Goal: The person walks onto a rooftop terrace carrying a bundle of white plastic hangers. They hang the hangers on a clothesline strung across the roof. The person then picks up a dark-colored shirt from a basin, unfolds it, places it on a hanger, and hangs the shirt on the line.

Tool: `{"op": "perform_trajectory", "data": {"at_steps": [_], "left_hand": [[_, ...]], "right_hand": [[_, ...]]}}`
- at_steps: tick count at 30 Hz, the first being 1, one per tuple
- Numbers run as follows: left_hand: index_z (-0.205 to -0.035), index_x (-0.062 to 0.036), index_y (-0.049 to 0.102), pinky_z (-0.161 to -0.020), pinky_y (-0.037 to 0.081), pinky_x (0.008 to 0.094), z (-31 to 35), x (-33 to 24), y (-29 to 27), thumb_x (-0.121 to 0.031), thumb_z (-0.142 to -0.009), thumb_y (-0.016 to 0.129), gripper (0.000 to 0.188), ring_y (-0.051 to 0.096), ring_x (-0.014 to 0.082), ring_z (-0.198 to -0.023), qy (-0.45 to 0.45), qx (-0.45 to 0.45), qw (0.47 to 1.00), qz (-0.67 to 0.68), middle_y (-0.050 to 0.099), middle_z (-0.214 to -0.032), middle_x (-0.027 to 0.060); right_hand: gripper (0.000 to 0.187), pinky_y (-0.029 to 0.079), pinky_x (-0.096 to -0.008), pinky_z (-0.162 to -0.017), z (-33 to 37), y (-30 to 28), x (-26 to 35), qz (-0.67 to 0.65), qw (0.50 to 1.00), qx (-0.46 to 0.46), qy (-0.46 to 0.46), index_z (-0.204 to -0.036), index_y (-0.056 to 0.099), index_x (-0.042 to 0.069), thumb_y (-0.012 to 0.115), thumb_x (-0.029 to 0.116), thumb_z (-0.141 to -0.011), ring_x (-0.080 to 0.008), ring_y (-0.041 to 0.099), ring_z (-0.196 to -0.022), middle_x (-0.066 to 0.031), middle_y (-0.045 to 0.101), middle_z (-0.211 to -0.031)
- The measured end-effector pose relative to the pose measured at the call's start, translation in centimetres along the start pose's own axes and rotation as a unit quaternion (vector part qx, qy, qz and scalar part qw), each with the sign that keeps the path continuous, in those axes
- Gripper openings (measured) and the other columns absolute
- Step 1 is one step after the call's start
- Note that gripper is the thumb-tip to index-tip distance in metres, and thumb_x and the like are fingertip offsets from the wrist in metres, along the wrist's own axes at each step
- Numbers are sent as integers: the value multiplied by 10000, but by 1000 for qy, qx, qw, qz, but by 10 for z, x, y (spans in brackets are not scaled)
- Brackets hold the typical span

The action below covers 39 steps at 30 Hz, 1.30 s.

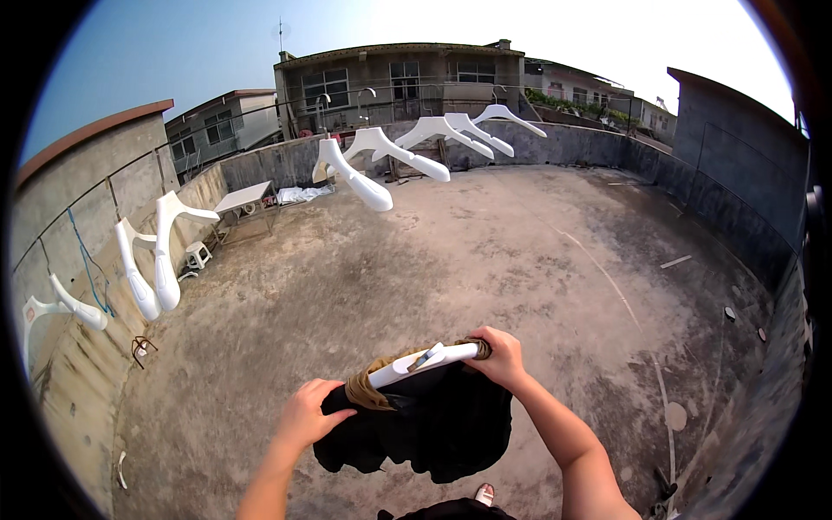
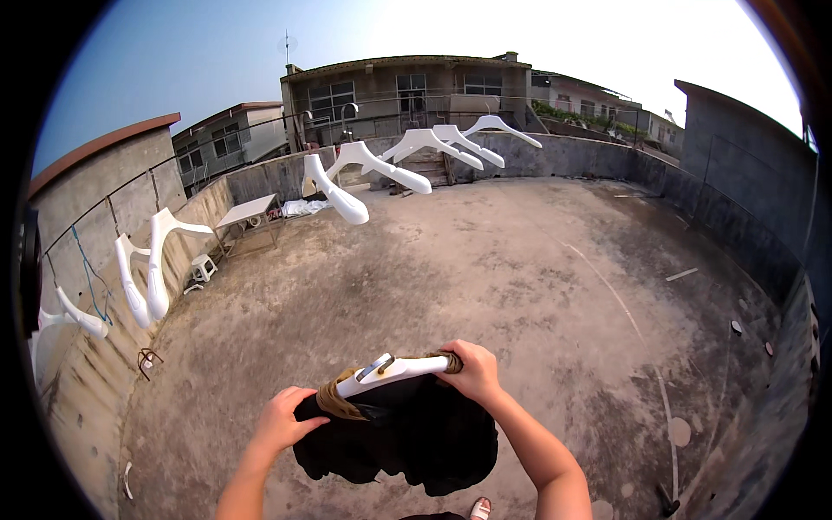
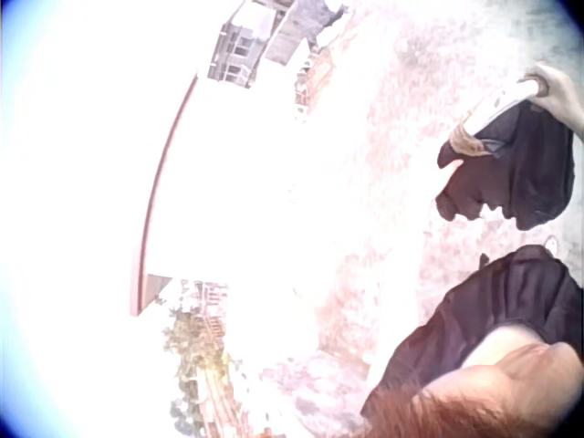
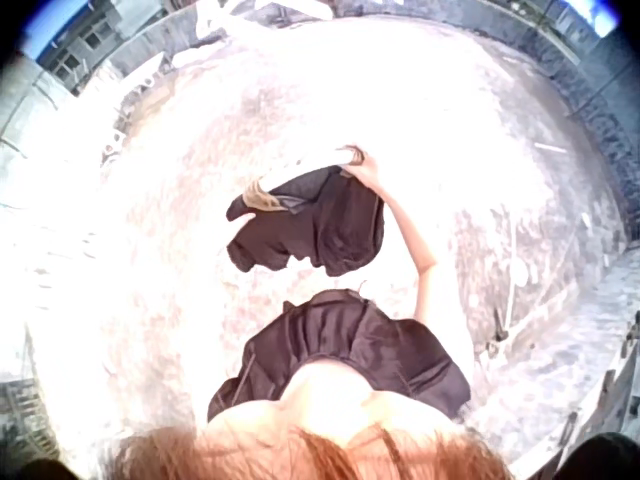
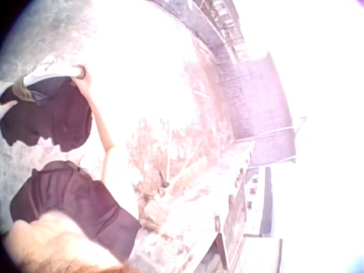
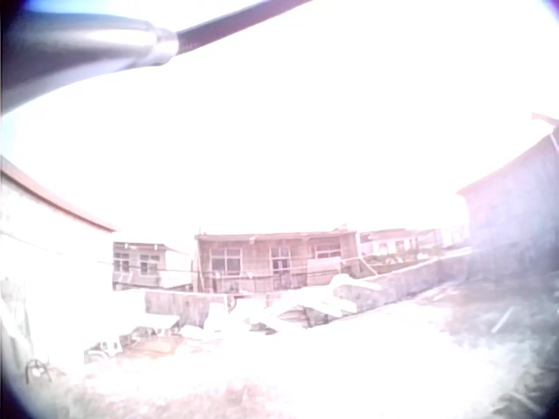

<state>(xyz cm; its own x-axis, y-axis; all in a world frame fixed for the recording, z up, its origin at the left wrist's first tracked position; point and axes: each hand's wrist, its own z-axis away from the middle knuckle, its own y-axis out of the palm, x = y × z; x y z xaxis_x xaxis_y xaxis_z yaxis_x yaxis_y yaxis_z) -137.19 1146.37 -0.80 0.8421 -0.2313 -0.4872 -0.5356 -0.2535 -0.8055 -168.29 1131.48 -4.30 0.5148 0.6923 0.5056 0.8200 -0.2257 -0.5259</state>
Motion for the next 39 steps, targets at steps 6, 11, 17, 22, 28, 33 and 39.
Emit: {"op": "perform_trajectory", "data": {"at_steps": [6, 11, 17, 22, 28, 33, 39], "left_hand": [[-915, -13, 585, -702, 469, 314, -106, -75, 92, -98, -626, 674, 314, 590, 262, -806, 73, 7, 995, 73, 602, -878, 117], [-907, 27, 600, -705, 462, 261, -184, -141, 159, -10, -601, 637, 310, 591, 137, -768, 51, -5, 978, 200, 625, -827, 79], [-908, 31, 616, -691, 449, 219, -274, -201, 198, 45, -632, 610, 276, 560, 72, -754, 73, 24, 967, 242, 624, -818, 10], [-878, 22, 627, -666, 454, 215, -335, -229, 229, 43, -611, 623, 268, 568, 71, -721, 71, 23, 953, 292, 628, -776, 14], [-867, 26, 630, -659, 460, 223, -435, -262, 303, 40, -600, 626, 267, 572, 77, -716, 85, 35, 954, 286, 626, -768, 18], [-895, 31, 633, -679, 467, 231, -510, -268, 360, 43, -617, 631, 278, 576, 80, -741, 42, 62, 946, 316, 638, -796, 27], [-907, 39, 632, -693, 466, 227, -617, -327, 405, 42, -625, 636, 282, 582, 91, -760, 34, 79, 935, 344, 645, -823, 39]], "right_hand": [[320, 470, -324, -635, -21, -77, -117, -14, 1000, -1, 13, -867, 579, 90, 752, 210, -626, -251, 594, -723, -67, 606, -775], [481, 456, -327, -771, -35, -151, -204, 13, 998, 29, 63, -1033, 560, 94, 769, 256, -631, -246, 566, -906, -67, 588, -962], [567, 351, -312, -941, 5, -234, -353, -288, 894, -204, 278, -1321, 365, 81, 578, 289, -838, -172, 477, -1096, -63, 534, -1163], [398, 405, -263, -858, 50, -252, -439, -286, 860, -34, 421, -1222, 480, 30, 526, 183, -858, -118, 517, -993, -45, 563, -1104], [240, 440, -295, -778, 33, -291, -549, -93, 883, 52, 457, -1005, 600, 14, 562, 175, -831, -156, 573, -869, -92, 627, -902], [115, 433, -261, -587, -13, -390, -603, 187, 925, -197, 266, -850, 617, -15, 569, 86, -823, -135, 523, -617, -81, 585, -700], [122, 407, -231, -506, -64, -420, -691, 120, 898, -259, 333, -927, 550, 20, 552, 118, -856, -99, 504, -543, -44, 567, -647]]}}
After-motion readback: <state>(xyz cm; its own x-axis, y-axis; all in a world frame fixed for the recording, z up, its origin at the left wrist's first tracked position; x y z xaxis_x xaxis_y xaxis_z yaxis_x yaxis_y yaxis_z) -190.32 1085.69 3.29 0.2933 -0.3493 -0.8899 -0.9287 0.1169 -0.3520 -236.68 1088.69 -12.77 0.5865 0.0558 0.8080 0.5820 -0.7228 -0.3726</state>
